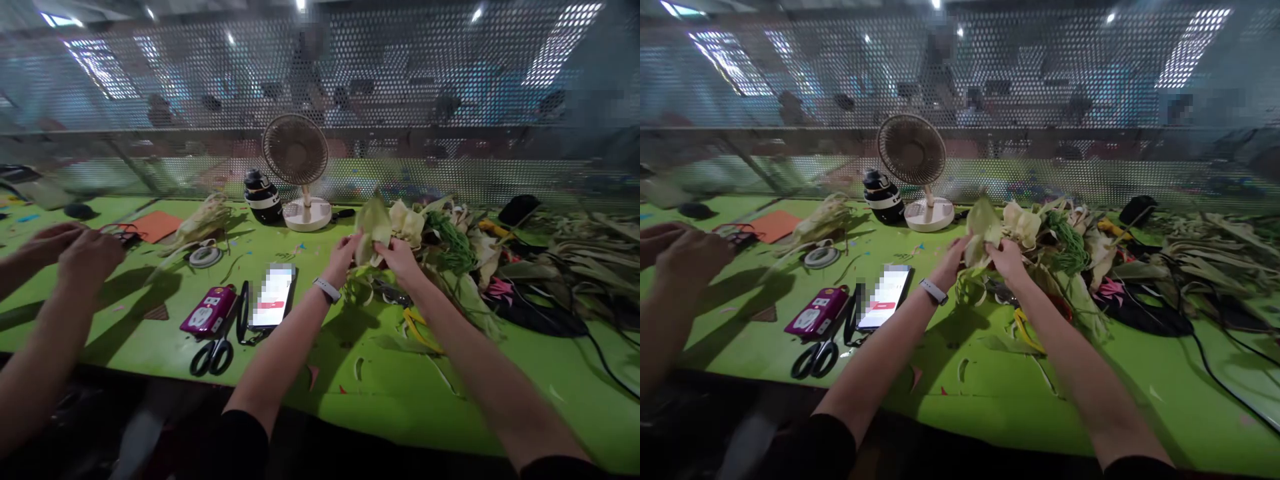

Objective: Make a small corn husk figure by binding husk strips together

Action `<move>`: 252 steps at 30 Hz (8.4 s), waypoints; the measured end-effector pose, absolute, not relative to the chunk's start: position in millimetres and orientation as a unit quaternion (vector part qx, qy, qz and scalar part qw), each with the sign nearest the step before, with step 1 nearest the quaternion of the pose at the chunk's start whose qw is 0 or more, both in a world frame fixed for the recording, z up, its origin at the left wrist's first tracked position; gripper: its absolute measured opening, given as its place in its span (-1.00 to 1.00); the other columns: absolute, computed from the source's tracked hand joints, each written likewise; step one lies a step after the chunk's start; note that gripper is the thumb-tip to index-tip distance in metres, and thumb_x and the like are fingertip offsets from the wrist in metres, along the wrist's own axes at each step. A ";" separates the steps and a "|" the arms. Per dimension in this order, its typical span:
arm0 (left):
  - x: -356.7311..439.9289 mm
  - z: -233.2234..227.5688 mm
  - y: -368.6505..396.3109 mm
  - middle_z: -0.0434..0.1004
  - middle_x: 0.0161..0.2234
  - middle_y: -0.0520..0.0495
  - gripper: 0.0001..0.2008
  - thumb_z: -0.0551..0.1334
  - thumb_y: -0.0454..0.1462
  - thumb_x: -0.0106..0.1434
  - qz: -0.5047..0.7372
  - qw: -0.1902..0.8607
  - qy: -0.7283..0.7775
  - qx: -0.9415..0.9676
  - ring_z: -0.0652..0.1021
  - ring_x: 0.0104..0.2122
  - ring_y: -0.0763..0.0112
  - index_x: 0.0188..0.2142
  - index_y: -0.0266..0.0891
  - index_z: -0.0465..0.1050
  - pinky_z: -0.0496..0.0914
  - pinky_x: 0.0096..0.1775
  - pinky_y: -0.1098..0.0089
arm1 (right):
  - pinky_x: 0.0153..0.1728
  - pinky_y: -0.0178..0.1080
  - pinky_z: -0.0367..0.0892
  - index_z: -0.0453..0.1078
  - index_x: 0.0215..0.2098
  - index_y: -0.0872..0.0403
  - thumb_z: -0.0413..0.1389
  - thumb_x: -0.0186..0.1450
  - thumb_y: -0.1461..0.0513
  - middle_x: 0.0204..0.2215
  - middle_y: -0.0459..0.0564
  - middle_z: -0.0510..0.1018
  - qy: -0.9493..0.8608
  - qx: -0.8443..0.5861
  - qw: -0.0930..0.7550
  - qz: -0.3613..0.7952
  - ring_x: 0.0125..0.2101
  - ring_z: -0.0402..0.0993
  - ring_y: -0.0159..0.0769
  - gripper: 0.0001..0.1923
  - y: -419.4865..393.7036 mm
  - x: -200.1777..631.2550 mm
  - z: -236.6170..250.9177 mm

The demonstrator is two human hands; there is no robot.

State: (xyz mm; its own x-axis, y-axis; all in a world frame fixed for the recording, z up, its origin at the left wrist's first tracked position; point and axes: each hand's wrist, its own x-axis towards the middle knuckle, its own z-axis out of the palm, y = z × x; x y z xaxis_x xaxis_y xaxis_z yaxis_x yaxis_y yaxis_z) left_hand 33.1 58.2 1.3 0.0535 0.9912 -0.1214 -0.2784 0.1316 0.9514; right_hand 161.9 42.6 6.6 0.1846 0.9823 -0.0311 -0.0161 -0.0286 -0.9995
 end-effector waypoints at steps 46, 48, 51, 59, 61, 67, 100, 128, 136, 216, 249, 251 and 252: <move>11.4 -6.6 55.5 0.54 -0.40 0.00 -0.61 0.50 -0.19 -0.23 0.427 0.720 0.381 0.393 0.48 -0.44 0.52 -0.37 -0.27 0.54 0.38 -0.36 0.45 | -0.28 -0.15 0.44 0.51 -0.31 0.14 0.40 -0.21 0.14 -0.42 0.02 0.62 -0.521 -0.499 0.431 0.543 -0.37 0.54 -0.16 -0.51 47.3 183.7 13.3; 9.1 -7.2 57.1 0.54 -0.40 0.00 -0.62 0.50 -0.19 -0.23 0.424 0.725 0.368 0.399 0.48 -0.44 0.52 -0.38 -0.28 0.55 0.38 -0.35 0.44 | -0.26 -0.16 0.44 0.52 -0.29 0.14 0.40 -0.20 0.14 -0.41 0.00 0.63 -0.527 -0.490 0.430 0.545 -0.36 0.54 -0.17 -0.51 47.0 182.8 14.2; 6.7 -5.9 57.9 0.55 -0.42 0.00 -0.61 0.50 -0.19 -0.24 0.420 0.723 0.363 0.411 0.48 -0.46 0.53 -0.38 -0.29 0.55 0.38 -0.35 0.43 | -0.27 -0.17 0.45 0.52 -0.29 0.13 0.38 -0.13 0.13 -0.40 0.00 0.63 -0.525 -0.490 0.430 0.546 -0.37 0.55 -0.20 -0.55 46.1 181.6 15.4; -0.9 -4.3 59.9 0.55 -0.46 -0.01 -0.62 0.49 -0.16 -0.21 0.407 0.695 0.368 0.464 0.47 -0.50 0.55 -0.38 -0.30 0.56 0.35 -0.44 0.51 | -0.37 -0.25 0.45 0.54 -0.35 0.14 0.40 -0.18 0.14 -0.48 -0.04 0.62 -0.524 -0.498 0.414 0.552 -0.46 0.52 -0.27 -0.58 44.6 180.7 17.4; -4.9 -3.0 60.5 0.55 -0.47 -0.03 -0.63 0.49 -0.17 -0.21 0.381 0.704 0.371 0.470 0.48 -0.50 0.53 -0.40 -0.31 0.57 0.39 -0.42 0.48 | -0.43 -0.27 0.44 0.54 -0.39 0.13 0.40 -0.19 0.14 -0.50 -0.05 0.61 -0.535 -0.501 0.393 0.555 -0.50 0.51 -0.30 -0.61 43.6 181.9 19.8; -14.5 0.3 62.6 0.55 -0.49 -0.07 -0.66 0.50 -0.19 -0.25 0.328 0.719 0.356 0.498 0.49 -0.52 0.50 -0.47 -0.34 0.56 0.45 -0.41 0.41 | -0.45 -0.28 0.43 0.55 -0.37 0.12 0.36 -0.10 0.14 -0.44 -0.03 0.62 -0.554 -0.495 0.340 0.576 -0.47 0.51 -0.31 -0.66 39.2 186.0 27.1; -18.3 -2.8 65.1 0.58 -0.47 -0.07 -0.63 0.49 -0.18 -0.22 0.349 0.697 0.317 0.540 0.51 -0.50 0.51 -0.41 -0.36 0.57 0.41 -0.37 0.46 | -0.15 -0.14 0.40 0.54 -0.25 0.13 0.34 -0.06 0.10 -0.29 0.03 0.63 -0.599 -0.435 0.374 0.559 -0.28 0.54 -0.20 -0.58 32.0 176.5 28.7; -1.1 -1.9 60.5 0.57 -0.45 -0.06 -0.61 0.45 -0.08 -0.18 0.386 0.648 0.320 0.574 0.47 -0.49 0.49 -0.43 -0.33 0.54 0.36 -0.37 0.44 | -0.44 -0.24 0.36 0.50 -0.40 0.14 0.25 0.00 0.07 -0.49 -0.03 0.56 -0.646 -0.525 0.331 0.444 -0.47 0.44 -0.24 -0.69 40.6 188.2 16.0; -1.1 -3.3 62.5 0.56 -0.46 -0.05 -0.54 0.44 -0.03 -0.19 0.378 0.625 0.322 0.602 0.46 -0.49 0.50 -0.40 -0.36 0.51 0.36 -0.37 0.45 | -0.36 -0.23 0.39 0.49 -0.37 0.15 0.27 -0.02 0.09 -0.48 -0.03 0.56 -0.633 -0.515 0.335 0.472 -0.42 0.46 -0.23 -0.67 40.4 189.3 16.3; -58.2 -4.9 83.7 0.37 -0.71 0.00 -0.66 0.37 -0.06 -0.08 0.211 0.439 0.549 0.680 0.42 -0.64 0.41 -0.66 -0.24 0.35 0.28 -0.56 0.40 | -0.44 -0.27 0.43 0.45 -0.40 0.15 0.32 -0.09 0.24 -0.47 0.00 0.57 -0.461 -0.530 0.493 0.514 -0.49 0.49 -0.30 -0.72 18.7 241.3 73.7; -12.5 12.0 55.1 0.50 -0.51 0.01 -0.64 0.43 -0.10 -0.10 0.299 0.615 0.388 0.618 0.44 -0.54 0.58 -0.38 -0.33 0.54 0.33 -0.45 0.51 | -0.54 -0.37 0.30 0.42 -0.55 0.15 0.32 -0.05 0.18 -0.65 -0.15 0.46 -0.579 -0.521 0.368 0.508 -0.61 0.31 -0.46 -0.78 29.5 176.1 30.1; -12.0 11.2 55.3 0.51 -0.50 0.00 -0.59 0.43 -0.07 -0.13 0.304 0.614 0.386 0.617 0.45 -0.53 0.57 -0.37 -0.34 0.53 0.35 -0.45 0.50 | -0.53 -0.37 0.32 0.42 -0.55 0.16 0.30 -0.01 0.21 -0.64 -0.14 0.47 -0.574 -0.525 0.366 0.511 -0.60 0.33 -0.45 -0.81 29.7 176.0 29.8; -11.7 11.2 55.3 0.52 -0.49 -0.01 -0.58 0.43 -0.06 -0.13 0.308 0.617 0.384 0.614 0.45 -0.53 0.56 -0.37 -0.34 0.53 0.36 -0.45 0.50 | -0.52 -0.37 0.34 0.42 -0.54 0.16 0.30 0.01 0.22 -0.63 -0.13 0.48 -0.571 -0.524 0.365 0.516 -0.59 0.36 -0.44 -0.82 29.7 175.7 29.6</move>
